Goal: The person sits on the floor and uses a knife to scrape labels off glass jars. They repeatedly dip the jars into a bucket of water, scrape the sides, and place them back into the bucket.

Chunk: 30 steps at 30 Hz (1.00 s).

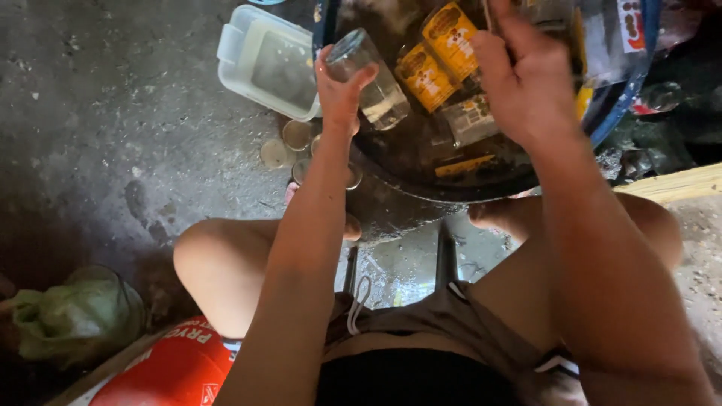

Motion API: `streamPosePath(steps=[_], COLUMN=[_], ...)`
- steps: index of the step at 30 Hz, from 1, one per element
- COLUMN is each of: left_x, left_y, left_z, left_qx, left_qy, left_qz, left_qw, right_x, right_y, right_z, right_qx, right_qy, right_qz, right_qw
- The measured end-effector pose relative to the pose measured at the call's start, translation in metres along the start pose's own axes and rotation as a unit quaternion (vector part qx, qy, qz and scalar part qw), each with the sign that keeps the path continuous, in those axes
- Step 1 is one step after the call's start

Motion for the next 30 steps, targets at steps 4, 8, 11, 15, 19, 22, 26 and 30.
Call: streamPosePath(steps=[4,8,11,15,19,22,26,30], left_x=[-0.005,-0.029,-0.052,-0.081,-0.105,-0.117,-0.117,-0.121], left_y=[-0.025,-0.050,-0.077,-0.094,-0.102,-0.134,-0.131,-0.141], left_z=[0.020,0.014,0.002,-0.045,-0.085,-0.061,-0.082,-0.074], left_qx=[0.093,0.159,0.065,0.007,-0.085,-0.107,-0.129,-0.157], left_qy=[-0.022,0.015,-0.015,-0.104,-0.088,-0.057,0.018,-0.022], left_qz=[-0.035,-0.002,0.049,0.097,0.119,0.073,0.003,0.021], left_qw=[0.995,0.987,0.997,0.990,0.985,0.990,0.992,0.987], right_x=[0.022,0.053,0.069,0.100,0.156,0.170,0.177,0.180], right_y=[-0.014,-0.057,-0.080,-0.125,-0.143,-0.169,-0.186,-0.155], right_z=[-0.020,-0.021,-0.011,-0.010,0.060,0.047,0.001,0.123], right_qx=[0.020,0.198,0.261,0.202,0.164,0.075,0.031,0.123], right_qy=[-0.052,-0.048,-0.037,-0.117,-0.071,-0.169,-0.223,-0.201], right_qz=[-0.004,-0.113,-0.179,-0.178,-0.141,-0.143,-0.233,-0.140], right_qw=[0.998,0.972,0.948,0.956,0.974,0.972,0.946,0.962])
Point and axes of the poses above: each hand's wrist, its own y-axis towards the middle knuckle, its own x-axis out of the palm, z = x × y, the point moved 6 cm from there along y, towards the middle knuckle, and after that the axes turned 2 degrees about y, right-handed, at the moved point
